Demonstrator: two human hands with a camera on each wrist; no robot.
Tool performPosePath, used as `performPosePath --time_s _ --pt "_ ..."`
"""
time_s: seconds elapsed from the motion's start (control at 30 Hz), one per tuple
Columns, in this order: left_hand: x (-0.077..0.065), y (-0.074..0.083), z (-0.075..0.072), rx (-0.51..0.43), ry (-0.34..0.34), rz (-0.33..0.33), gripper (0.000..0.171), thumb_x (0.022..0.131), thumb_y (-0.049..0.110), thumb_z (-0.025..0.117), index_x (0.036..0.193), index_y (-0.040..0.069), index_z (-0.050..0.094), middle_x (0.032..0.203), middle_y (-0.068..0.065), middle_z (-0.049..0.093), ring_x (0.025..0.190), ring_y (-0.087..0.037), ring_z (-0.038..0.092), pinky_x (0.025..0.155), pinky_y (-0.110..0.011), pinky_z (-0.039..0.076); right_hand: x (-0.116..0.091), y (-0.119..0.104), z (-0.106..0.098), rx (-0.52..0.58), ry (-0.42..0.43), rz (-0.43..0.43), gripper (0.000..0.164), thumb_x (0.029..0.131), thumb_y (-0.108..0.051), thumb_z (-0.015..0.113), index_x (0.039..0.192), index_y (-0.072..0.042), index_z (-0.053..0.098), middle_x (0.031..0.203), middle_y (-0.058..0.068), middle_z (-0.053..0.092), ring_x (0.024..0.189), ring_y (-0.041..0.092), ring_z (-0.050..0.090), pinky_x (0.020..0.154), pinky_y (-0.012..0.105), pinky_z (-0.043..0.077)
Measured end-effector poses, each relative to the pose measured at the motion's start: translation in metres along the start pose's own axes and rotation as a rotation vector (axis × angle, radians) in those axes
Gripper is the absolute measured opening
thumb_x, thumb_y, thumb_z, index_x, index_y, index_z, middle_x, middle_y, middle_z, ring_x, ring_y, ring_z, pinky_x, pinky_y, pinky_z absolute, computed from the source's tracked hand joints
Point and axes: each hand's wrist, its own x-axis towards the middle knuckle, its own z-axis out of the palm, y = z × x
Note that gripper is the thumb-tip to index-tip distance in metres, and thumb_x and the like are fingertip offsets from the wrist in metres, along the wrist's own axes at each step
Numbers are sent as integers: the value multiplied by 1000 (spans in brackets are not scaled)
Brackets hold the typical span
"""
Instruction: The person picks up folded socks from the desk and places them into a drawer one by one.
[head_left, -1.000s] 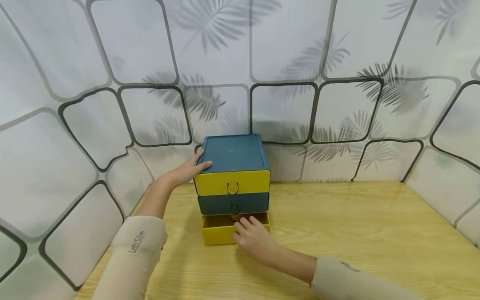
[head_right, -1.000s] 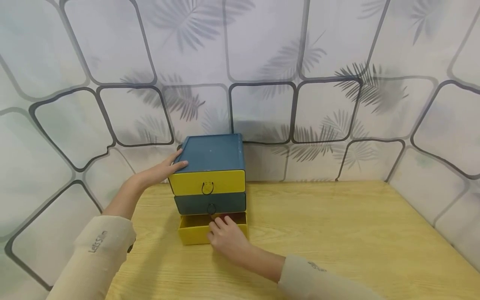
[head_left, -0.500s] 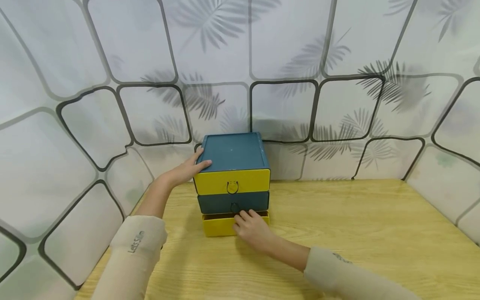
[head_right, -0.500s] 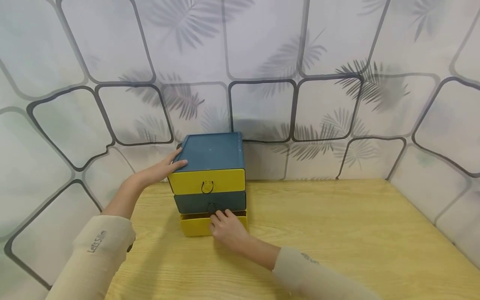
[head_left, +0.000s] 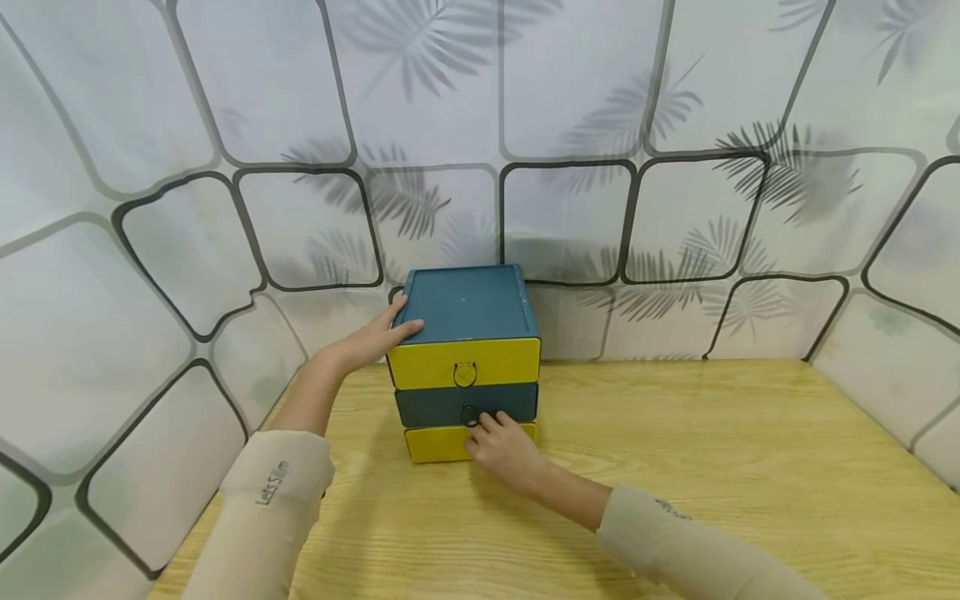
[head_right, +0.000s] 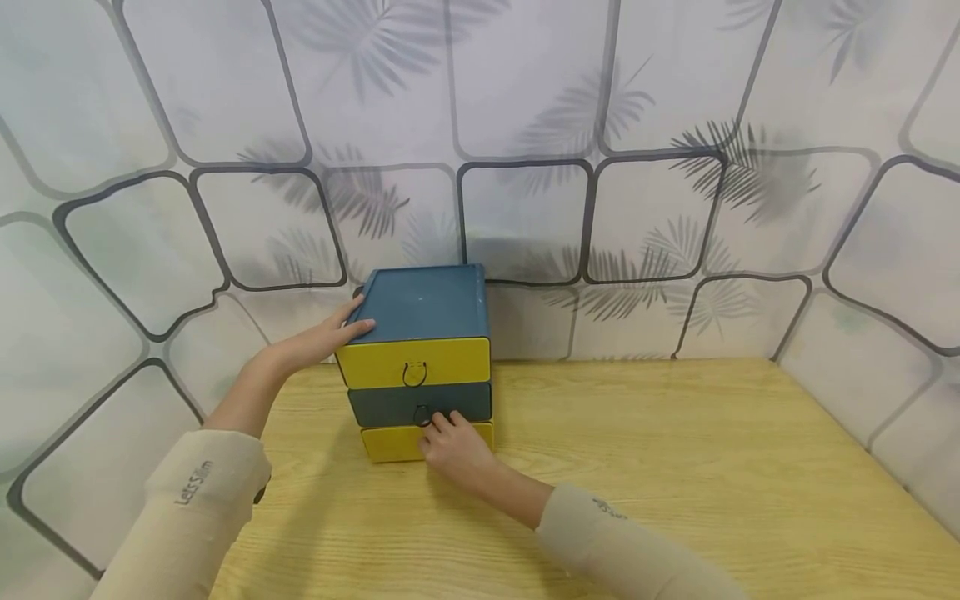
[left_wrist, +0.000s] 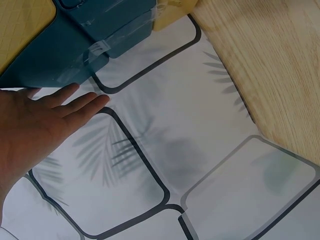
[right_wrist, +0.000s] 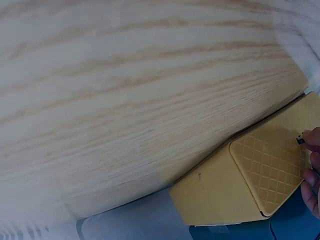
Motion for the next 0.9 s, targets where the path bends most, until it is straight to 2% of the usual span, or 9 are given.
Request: performPosePath --time_s 0.2,0.4,0.5,0.6,0.73,0.8,0.9 --pt "0 -1 0 -2 0 -5 74 98 44 35 147 15 -12 150 -17 -12 135 -39 -5 102 -61 9 -1 -2 0 7 -3 2 7 82 -11 69 84 -17 70 91 -1 65 79 17 53 63 27 42" --pt "0 -3 -1 1 4 -13 75 98 45 35 147 15 -12 150 -18 -11 135 -39 -4 102 -60 10 -3 -7 -2 12 -36 -12 12 83 -10 69 91 -17 71 95 0 62 83 17 54 66 27 44" --pt "0 -3 0 46 28 -20 74 97 47 34 148 15 -10 150 -19 -7 134 -41 -1 101 -61 11 -5 -7 -4 20 -13 12 12 82 -11 69 92 -17 72 94 0 62 83 17 54 66 27 45" --pt "-2 0 2 192 119 -11 73 97 50 33 149 13 -2 150 -21 1 134 -43 2 100 -63 11 -10 -6 -8 65 39 67 6 81 -16 71 86 -17 72 87 0 61 79 18 54 64 28 46" --pt "-4 11 13 525 331 31 67 97 50 34 149 12 15 149 -20 12 134 -41 8 103 -59 10 -28 6 -27 186 50 147 11 75 -19 75 80 -15 67 79 0 55 71 17 49 59 28 43" --pt "-5 22 24 671 414 60 64 97 49 34 148 13 21 150 -17 15 135 -37 9 106 -54 8 -41 19 -38 248 55 186 14 73 -16 76 81 -13 65 77 0 52 69 17 47 57 28 41" --pt "-7 41 47 794 497 160 62 96 50 35 147 15 27 150 -13 18 136 -34 10 107 -50 6 -61 45 -52 299 113 250 16 72 -12 74 85 -10 65 77 1 52 67 17 46 54 27 42"
